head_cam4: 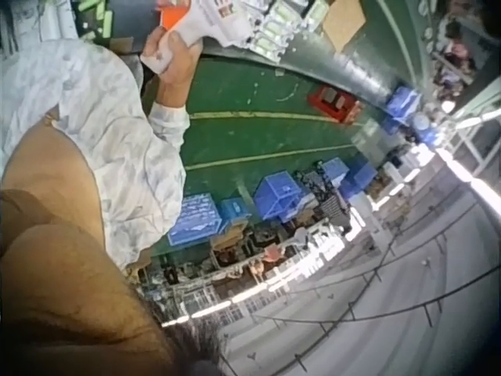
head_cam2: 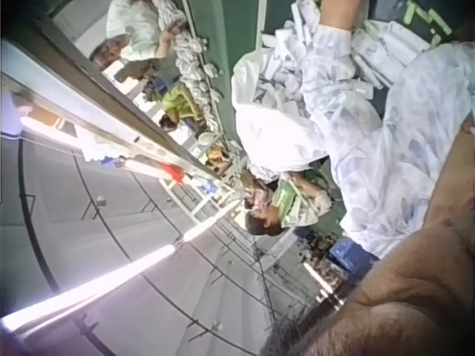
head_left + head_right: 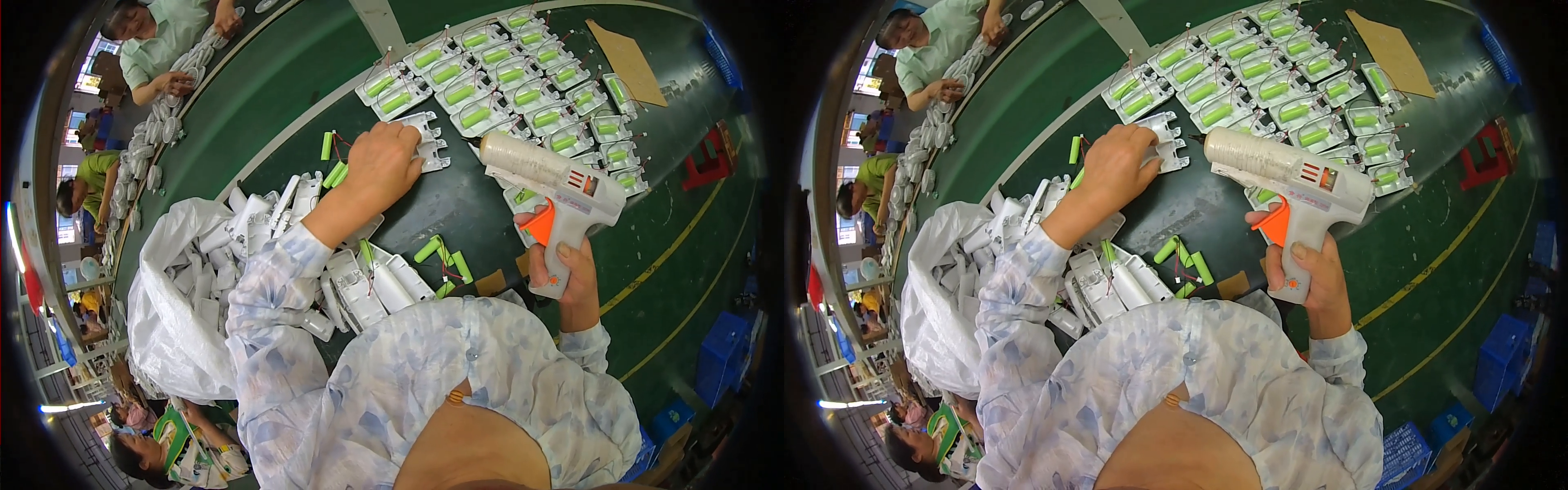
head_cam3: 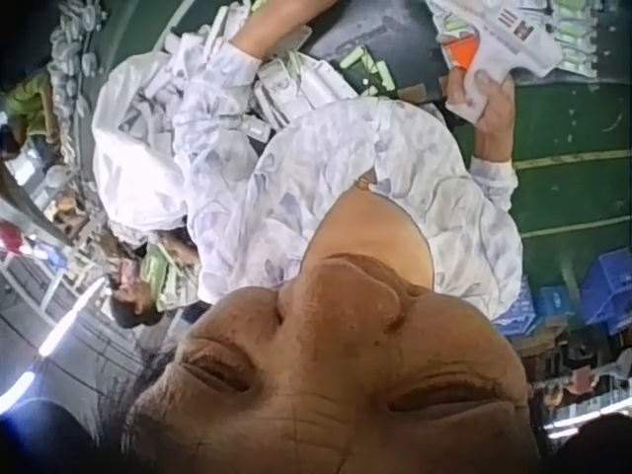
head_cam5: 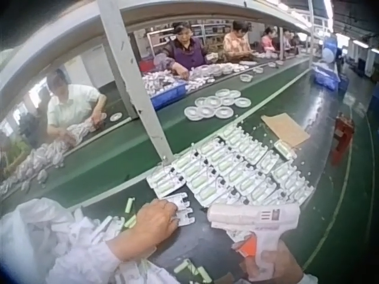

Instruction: The person assembles battery packs by placing batteries into plastic housings and securing them with a hot glue gun.

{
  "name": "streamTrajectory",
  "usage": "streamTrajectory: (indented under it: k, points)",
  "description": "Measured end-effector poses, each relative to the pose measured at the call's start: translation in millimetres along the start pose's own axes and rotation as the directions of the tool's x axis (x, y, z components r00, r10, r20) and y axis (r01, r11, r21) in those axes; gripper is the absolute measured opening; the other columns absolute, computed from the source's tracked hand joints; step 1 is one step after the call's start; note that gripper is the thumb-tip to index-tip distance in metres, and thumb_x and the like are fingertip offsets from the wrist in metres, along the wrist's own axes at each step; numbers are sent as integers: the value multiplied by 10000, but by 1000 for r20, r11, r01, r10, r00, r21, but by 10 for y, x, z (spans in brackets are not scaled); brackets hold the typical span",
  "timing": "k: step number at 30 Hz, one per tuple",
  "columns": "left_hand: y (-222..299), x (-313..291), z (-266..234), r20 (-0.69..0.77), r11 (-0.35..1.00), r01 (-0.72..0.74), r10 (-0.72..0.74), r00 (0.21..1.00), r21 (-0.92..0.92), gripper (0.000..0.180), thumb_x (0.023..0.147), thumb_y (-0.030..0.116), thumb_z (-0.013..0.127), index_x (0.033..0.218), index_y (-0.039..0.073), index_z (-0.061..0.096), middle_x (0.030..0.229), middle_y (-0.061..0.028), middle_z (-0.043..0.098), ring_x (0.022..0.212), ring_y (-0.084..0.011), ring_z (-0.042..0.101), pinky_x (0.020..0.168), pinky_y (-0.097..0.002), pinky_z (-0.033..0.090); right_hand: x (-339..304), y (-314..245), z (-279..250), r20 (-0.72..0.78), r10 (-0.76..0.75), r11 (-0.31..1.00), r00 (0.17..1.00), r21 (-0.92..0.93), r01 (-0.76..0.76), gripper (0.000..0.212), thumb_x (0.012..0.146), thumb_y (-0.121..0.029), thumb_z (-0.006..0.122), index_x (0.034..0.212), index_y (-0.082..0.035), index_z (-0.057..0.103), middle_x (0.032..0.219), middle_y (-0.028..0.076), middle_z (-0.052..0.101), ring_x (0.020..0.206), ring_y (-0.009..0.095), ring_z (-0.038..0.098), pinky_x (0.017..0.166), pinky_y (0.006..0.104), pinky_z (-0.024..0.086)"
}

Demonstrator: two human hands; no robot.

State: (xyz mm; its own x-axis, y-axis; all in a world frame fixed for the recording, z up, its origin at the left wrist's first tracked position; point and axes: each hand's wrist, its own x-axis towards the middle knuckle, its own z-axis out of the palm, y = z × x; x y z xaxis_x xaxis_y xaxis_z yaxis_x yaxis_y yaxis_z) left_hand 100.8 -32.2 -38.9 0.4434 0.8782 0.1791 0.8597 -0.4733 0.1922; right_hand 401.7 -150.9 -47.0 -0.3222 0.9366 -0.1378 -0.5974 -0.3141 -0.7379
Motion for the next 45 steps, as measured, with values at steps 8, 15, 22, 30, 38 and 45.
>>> streamTrajectory:
  k: [8, 15, 22, 30, 38, 45]
  points:
    - [-64, 60, 112, -45, 1000, -14, 14, 999, 18, 144, 787, 136, 716, 905, 69, 670, 881, -92, 645, 900, -310, 633, 725, -418, 524, 25, 42, -36, 9, 13, 999, 1000, 51, -14, 663, 846, -267, 659, 1365, 63, 412, 1314, 311, 548, 540, 171, 593, 501, 284, 490]
    - [-38, 287, 201, -95, 999, -41, 39, 995, -23, 129, 775, 140, 718, 856, 68, 648, 840, -92, 627, 850, -309, 628, 711, -420, 523, 88, -1, -69, 51, 39, 998, 998, 39, -41, 670, 831, -300, 689, 1334, 64, 435, 1301, 320, 554, 534, 174, 595, 478, 277, 488]
    - [-193, 323, 98, -31, 990, -82, 79, 996, -114, 181, 797, 143, 719, 947, 50, 678, 911, -144, 669, 903, -345, 633, 754, -445, 515, 277, -19, -121, 95, 49, 993, 994, 106, -59, 696, 838, -283, 695, 1350, 80, 394, 1331, 335, 526, 535, 181, 595, 468, 300, 490]
    - [-36, -466, -681, 317, 919, 372, -394, 863, 127, 178, 768, 279, 702, 827, 112, 726, 817, -121, 709, 796, -339, 700, 682, -476, 550, 237, 139, -480, 302, 35, 955, 953, 271, -121, 809, 882, -199, 613, 1544, -49, 174, 1560, 197, 314, 561, 128, 449, 526, 310, 428]
    - [54, -1110, -307, 163, 920, 313, -355, 920, 237, 156, 713, 90, 695, 864, 55, 674, 929, -112, 637, 880, -287, 663, 665, -399, 554, 359, 208, -122, 271, 116, 938, 955, 285, -195, 815, 833, -140, 591, 1540, -68, 191, 1563, 269, 289, 569, 153, 485, 506, 299, 466]
    - [-47, -1044, -210, 224, 942, 263, -307, 925, 207, 161, 727, 86, 662, 876, 55, 715, 900, -125, 699, 881, -307, 688, 679, -411, 565, 375, 247, -41, 287, 49, 975, 957, 196, -109, 764, 867, -129, 536, 1556, -83, 207, 1571, 207, 326, 588, 110, 420, 540, 257, 413]
